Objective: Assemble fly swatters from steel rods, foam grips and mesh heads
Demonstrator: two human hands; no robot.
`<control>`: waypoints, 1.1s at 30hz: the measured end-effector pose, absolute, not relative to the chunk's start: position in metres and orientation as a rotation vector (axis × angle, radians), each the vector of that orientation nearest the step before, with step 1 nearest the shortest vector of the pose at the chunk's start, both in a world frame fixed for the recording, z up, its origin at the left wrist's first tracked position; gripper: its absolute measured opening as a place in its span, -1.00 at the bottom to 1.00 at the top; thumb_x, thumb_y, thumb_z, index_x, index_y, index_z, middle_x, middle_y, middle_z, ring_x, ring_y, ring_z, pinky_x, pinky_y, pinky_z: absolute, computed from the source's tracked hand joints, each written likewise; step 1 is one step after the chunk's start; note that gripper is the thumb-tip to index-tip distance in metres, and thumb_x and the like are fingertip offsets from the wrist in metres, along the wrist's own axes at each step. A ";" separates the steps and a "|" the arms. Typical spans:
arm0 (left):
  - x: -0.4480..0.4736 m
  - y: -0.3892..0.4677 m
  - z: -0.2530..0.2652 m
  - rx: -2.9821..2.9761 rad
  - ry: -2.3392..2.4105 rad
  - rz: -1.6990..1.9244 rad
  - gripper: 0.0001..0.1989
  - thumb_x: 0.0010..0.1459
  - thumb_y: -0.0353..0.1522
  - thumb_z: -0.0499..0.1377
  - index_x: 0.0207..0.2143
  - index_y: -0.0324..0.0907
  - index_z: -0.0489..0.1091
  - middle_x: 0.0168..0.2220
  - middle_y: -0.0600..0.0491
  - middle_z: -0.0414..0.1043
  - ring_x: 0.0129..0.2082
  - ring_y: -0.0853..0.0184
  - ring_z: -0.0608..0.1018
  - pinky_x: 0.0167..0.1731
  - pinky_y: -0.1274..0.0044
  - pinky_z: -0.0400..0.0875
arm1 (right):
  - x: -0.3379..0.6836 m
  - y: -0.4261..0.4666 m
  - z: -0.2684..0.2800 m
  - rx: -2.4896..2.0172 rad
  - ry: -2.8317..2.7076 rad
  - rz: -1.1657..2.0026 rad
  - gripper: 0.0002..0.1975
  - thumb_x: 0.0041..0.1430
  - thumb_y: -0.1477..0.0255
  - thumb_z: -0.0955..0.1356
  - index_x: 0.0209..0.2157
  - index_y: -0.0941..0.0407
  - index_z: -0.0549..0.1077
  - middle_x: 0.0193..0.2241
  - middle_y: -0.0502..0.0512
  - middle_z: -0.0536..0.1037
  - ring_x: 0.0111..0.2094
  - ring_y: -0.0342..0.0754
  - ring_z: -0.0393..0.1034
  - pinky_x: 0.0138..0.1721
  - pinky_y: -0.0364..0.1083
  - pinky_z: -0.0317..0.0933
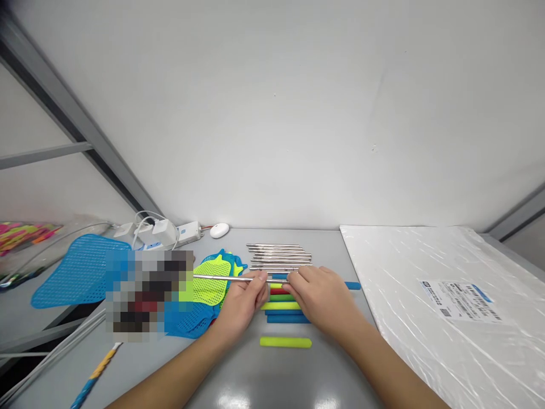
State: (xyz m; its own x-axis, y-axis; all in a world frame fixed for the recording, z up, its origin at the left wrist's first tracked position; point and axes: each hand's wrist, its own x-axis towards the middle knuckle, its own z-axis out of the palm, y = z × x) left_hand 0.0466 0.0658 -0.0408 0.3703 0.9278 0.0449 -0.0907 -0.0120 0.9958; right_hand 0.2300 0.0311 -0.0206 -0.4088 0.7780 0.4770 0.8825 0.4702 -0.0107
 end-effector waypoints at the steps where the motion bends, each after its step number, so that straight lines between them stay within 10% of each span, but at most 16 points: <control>1: 0.048 0.063 -0.041 1.348 0.832 0.946 -0.54 0.23 -0.15 0.03 -0.66 -0.17 0.09 -0.69 0.18 0.06 -0.64 0.48 0.14 -0.57 0.56 0.05 | 0.227 0.030 -0.021 -1.362 -2.310 -0.349 -0.73 0.35 0.36 0.17 -0.43 0.09 0.32 -0.54 -0.03 0.36 -0.53 -0.12 0.13 -0.45 -0.11 -0.14; 33: 0.021 0.084 -0.017 1.443 0.899 1.119 -0.57 0.23 -0.24 0.01 -0.66 -0.16 0.00 -0.66 0.17 -0.04 -0.62 0.45 0.06 -0.57 0.53 -0.04 | 0.247 0.038 -0.008 -1.381 -2.331 -0.326 -0.67 0.38 0.31 0.13 -0.46 0.09 0.29 -0.55 -0.06 0.38 -0.55 -0.17 0.13 -0.44 -0.13 -0.12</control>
